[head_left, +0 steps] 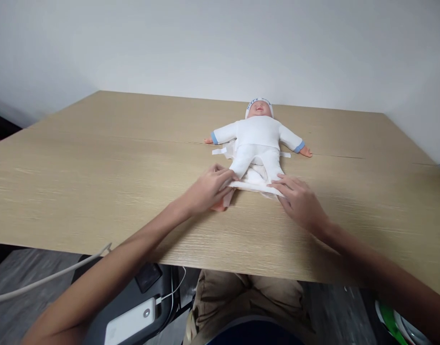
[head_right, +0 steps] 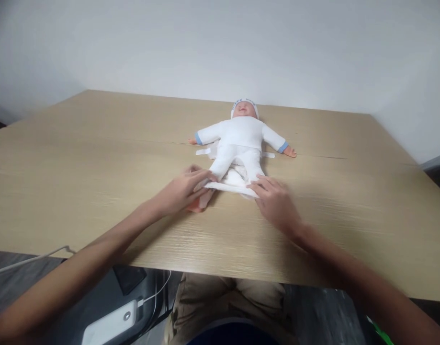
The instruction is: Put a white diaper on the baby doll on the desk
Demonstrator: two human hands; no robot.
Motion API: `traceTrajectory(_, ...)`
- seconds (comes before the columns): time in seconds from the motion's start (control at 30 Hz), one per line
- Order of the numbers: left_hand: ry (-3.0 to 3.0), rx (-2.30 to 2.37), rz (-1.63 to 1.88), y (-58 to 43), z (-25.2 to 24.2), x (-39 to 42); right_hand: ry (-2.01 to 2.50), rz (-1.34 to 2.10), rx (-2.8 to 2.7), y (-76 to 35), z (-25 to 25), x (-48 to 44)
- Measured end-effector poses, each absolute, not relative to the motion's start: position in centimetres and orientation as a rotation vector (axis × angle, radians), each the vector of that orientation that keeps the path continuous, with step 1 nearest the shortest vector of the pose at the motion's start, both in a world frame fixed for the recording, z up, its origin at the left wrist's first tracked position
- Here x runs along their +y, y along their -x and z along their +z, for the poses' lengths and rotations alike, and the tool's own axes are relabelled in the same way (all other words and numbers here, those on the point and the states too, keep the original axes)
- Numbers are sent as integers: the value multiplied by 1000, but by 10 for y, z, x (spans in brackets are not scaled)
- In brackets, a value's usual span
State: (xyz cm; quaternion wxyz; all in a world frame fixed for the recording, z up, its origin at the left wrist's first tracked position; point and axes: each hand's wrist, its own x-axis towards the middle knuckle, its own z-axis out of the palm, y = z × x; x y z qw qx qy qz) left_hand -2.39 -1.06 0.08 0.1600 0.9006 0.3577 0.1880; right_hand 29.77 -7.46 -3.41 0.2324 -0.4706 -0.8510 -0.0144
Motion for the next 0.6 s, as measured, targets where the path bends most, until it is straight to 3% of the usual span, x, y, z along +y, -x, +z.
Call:
traceTrajectory(0.33, -2274, 1168, 873, -4, 25, 50, 1206, 258, -1865, -295, -14, 2)
traceTrajectory(0.6, -2023, 1202, 955, -24, 21, 121, 1415, 476, -1689, -293, -2, 79)
